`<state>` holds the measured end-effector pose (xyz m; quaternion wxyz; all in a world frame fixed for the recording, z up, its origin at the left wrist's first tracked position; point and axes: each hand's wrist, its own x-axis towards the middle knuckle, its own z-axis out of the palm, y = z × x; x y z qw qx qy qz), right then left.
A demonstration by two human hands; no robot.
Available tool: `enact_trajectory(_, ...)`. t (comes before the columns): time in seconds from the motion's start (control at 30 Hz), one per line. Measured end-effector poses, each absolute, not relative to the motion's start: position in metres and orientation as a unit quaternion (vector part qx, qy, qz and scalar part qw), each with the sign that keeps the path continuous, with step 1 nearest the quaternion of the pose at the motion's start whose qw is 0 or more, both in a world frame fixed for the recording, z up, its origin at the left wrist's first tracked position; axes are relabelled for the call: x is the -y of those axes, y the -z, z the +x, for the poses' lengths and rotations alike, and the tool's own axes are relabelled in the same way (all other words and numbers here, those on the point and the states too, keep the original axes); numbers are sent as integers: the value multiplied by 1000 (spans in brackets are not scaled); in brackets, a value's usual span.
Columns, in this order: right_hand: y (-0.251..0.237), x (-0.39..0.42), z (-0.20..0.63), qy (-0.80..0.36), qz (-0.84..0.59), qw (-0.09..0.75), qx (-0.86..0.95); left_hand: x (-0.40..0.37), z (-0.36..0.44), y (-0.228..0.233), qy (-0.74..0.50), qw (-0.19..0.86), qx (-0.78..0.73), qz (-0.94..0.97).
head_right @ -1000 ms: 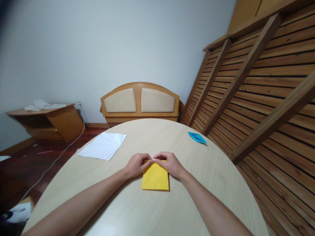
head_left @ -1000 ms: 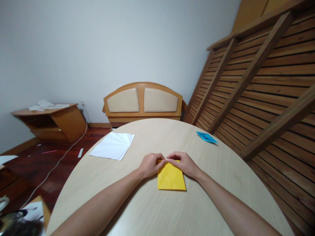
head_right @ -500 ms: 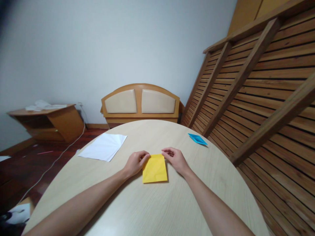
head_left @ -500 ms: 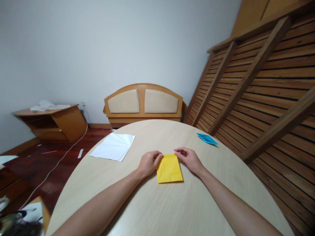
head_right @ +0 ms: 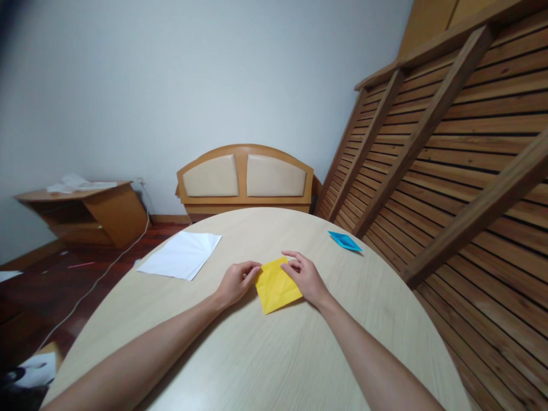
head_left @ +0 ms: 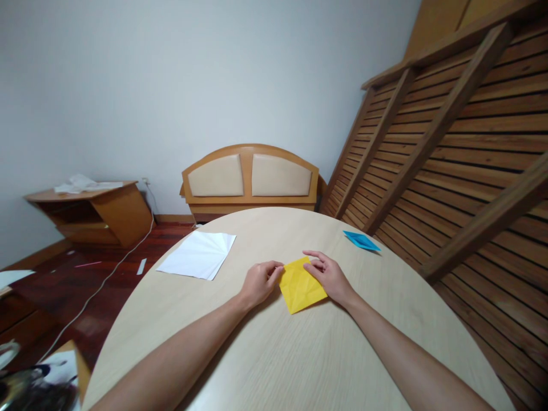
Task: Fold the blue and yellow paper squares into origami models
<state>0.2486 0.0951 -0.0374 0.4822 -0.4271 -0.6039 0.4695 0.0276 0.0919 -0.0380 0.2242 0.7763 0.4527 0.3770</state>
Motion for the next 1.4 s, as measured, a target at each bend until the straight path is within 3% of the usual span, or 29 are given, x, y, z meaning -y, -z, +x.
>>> enact_trajectory(0.37, 44, -94, 245, -406, -425, 431, 685, -90, 28, 40, -333, 245, -453, 790)
enact_trajectory(0.6, 48, -94, 245, -445, -407, 439, 667, -97, 27, 43, -384, 225, -496, 745)
enact_trajectory(1.4, 43, -96, 252, -383, -448, 427, 686, -103, 22, 41, -392, 197, -550, 711)
